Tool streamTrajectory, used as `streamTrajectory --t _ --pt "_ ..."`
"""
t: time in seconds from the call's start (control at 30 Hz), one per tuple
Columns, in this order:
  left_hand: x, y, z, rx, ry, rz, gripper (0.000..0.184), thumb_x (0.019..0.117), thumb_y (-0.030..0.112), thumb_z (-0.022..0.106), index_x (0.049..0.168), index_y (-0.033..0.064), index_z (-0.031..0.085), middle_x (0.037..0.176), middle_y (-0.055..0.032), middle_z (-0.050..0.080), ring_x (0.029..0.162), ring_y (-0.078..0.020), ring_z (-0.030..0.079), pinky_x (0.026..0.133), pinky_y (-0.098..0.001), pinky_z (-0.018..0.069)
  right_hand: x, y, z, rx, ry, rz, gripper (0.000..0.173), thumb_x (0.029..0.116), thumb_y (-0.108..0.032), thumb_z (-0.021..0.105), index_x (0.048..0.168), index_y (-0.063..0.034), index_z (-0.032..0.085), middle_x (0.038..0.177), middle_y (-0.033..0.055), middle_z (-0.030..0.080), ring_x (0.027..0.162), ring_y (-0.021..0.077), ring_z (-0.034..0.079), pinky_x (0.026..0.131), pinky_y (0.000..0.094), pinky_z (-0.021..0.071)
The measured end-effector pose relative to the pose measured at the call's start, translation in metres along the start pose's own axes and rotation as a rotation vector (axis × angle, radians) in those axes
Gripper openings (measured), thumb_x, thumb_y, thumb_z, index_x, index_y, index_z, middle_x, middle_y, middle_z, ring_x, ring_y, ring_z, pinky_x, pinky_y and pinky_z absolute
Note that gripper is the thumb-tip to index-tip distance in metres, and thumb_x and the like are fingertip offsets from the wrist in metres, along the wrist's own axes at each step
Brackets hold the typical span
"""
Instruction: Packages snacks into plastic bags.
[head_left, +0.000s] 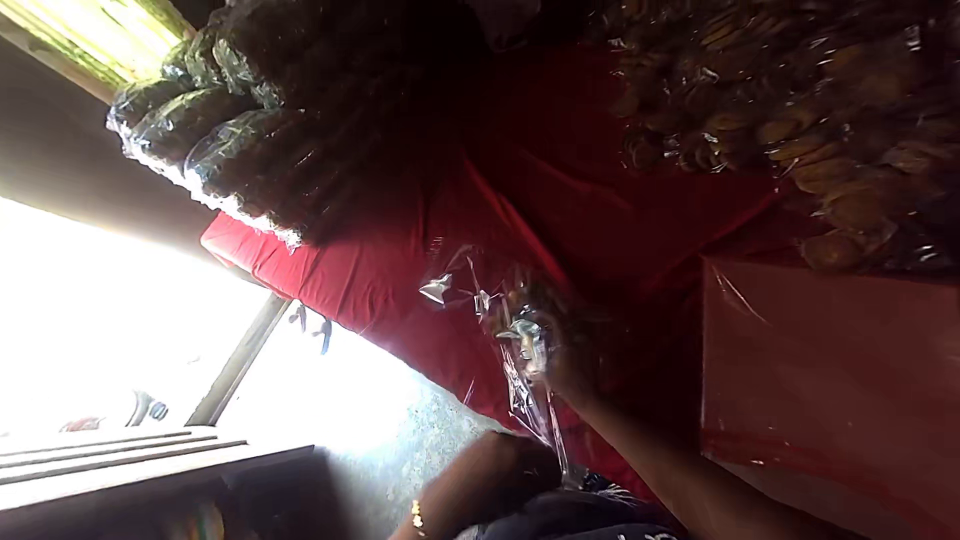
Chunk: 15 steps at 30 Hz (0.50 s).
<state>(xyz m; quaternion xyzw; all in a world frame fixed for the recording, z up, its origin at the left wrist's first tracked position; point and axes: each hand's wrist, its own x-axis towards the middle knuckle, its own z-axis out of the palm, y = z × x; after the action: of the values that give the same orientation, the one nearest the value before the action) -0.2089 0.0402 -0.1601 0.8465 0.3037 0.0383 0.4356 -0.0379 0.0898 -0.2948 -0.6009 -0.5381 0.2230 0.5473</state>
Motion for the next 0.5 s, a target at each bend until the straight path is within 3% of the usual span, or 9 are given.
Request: streamTrajectory --t 0.07,0.1,0.17,0.2,0.23,0.3,0.33,0.43,0.5 --pt "0.022 0.020 -0.044 0.121 0.302 0.055 0.015 0.0954 0.009 0.063 0.101 -0.0012 0.073 0.086 -0.0107 0.072 0.072 -0.0167 0.069 0.069 -0.0337 0.0583 -0.004 0.009 -0.005 -0.088 -0.038 -0.093 0.060 0.0766 -0.036 0.077 0.123 -0.0008 0.065 0.151 0.0308 0.044 0.140 0.0406 0.045 0.114 0.0488 0.0392" --pt "0.044 0.021 -0.062 0.229 0.399 0.108 0.020 0.0953 0.013 0.063 0.108 0.0011 0.073 0.098 -0.0111 0.074 0.086 -0.0190 0.072 0.079 -0.0370 0.0574 -0.009 0.008 -0.007 -0.132 -0.070 -0.127 0.060 0.0786 -0.038 0.075 0.125 -0.0022 0.065 0.150 0.0300 0.045 0.140 0.0401 0.046 0.114 0.0482 0.0396" --pt "0.095 0.007 -0.080 0.359 0.206 0.087 0.048 0.0960 0.024 0.066 0.141 0.0077 0.060 0.142 -0.0143 0.061 0.134 -0.0306 0.055 0.112 -0.0562 0.0383 -0.017 -0.002 -0.011 -0.211 -0.186 -0.173 0.060 0.0809 -0.036 0.077 0.127 0.0005 0.065 0.144 0.0279 0.053 0.136 0.0381 0.052 0.113 0.0476 0.0423" --pt "0.120 -0.003 -0.076 0.399 0.027 0.015 0.059 0.0964 0.028 0.067 0.150 0.0121 0.051 0.155 -0.0152 0.048 0.146 -0.0343 0.041 0.119 -0.0639 0.0225 -0.022 -0.009 -0.013 -0.230 -0.280 -0.146 0.055 0.0830 -0.034 0.077 0.123 0.0024 0.067 0.134 0.0249 0.062 0.126 0.0363 0.060 0.108 0.0487 0.0470" --pt "0.140 -0.011 -0.066 0.439 -0.113 -0.046 0.055 0.0970 0.029 0.066 0.148 0.0125 0.053 0.154 -0.0162 0.048 0.146 -0.0372 0.039 0.119 -0.0679 0.0172 -0.024 -0.016 -0.014 -0.239 -0.378 -0.104 0.047 0.0860 -0.033 0.076 0.116 0.0029 0.071 0.118 0.0203 0.071 0.112 0.0334 0.069 0.099 0.0498 0.0525" --pt "0.162 -0.018 -0.040 0.520 -0.249 -0.042 0.029 0.1015 0.026 0.058 0.122 0.0081 0.069 0.121 -0.0177 0.069 0.117 -0.0386 0.062 0.104 -0.0642 0.0398 -0.023 -0.028 -0.019 -0.264 -0.492 -0.051 0.039 0.0869 -0.032 0.075 0.104 0.0028 0.074 0.101 0.0189 0.075 0.099 0.0337 0.072 0.091 0.0549 0.0540" --pt "0.165 -0.015 -0.031 0.530 -0.294 -0.025 0.026 0.1033 0.024 0.055 0.119 0.0079 0.069 0.113 -0.0179 0.070 0.108 -0.0393 0.066 0.092 -0.0630 0.0488 -0.023 -0.027 -0.018 -0.303 -0.494 -0.057 0.038 0.0855 -0.034 0.076 0.102 0.0003 0.076 0.100 0.0178 0.075 0.098 0.0322 0.072 0.090 0.0548 0.0541" --pt "0.160 -0.002 -0.002 0.453 -0.181 0.136 0.024 0.1025 0.016 0.055 0.120 0.0018 0.064 0.108 -0.0201 0.069 0.098 -0.0385 0.069 0.082 -0.0558 0.0548 -0.001 -0.038 -0.010 -0.421 -0.551 -0.122 0.047 0.0887 -0.029 0.073 0.126 -0.0011 0.069 0.142 0.0212 0.058 0.139 0.0308 0.050 0.116 0.0434 0.0378" --pt "0.153 0.018 0.027 0.274 -0.043 0.326 0.021 0.1002 0.010 0.059 0.115 -0.0026 0.068 0.107 -0.0198 0.071 0.097 -0.0343 0.071 0.084 -0.0496 0.0572 0.009 -0.028 0.004 -0.214 -0.472 -0.182 0.045 0.0879 -0.018 0.071 0.124 0.0084 0.066 0.147 0.0358 0.046 0.140 0.0448 0.046 0.116 0.0491 0.0373"
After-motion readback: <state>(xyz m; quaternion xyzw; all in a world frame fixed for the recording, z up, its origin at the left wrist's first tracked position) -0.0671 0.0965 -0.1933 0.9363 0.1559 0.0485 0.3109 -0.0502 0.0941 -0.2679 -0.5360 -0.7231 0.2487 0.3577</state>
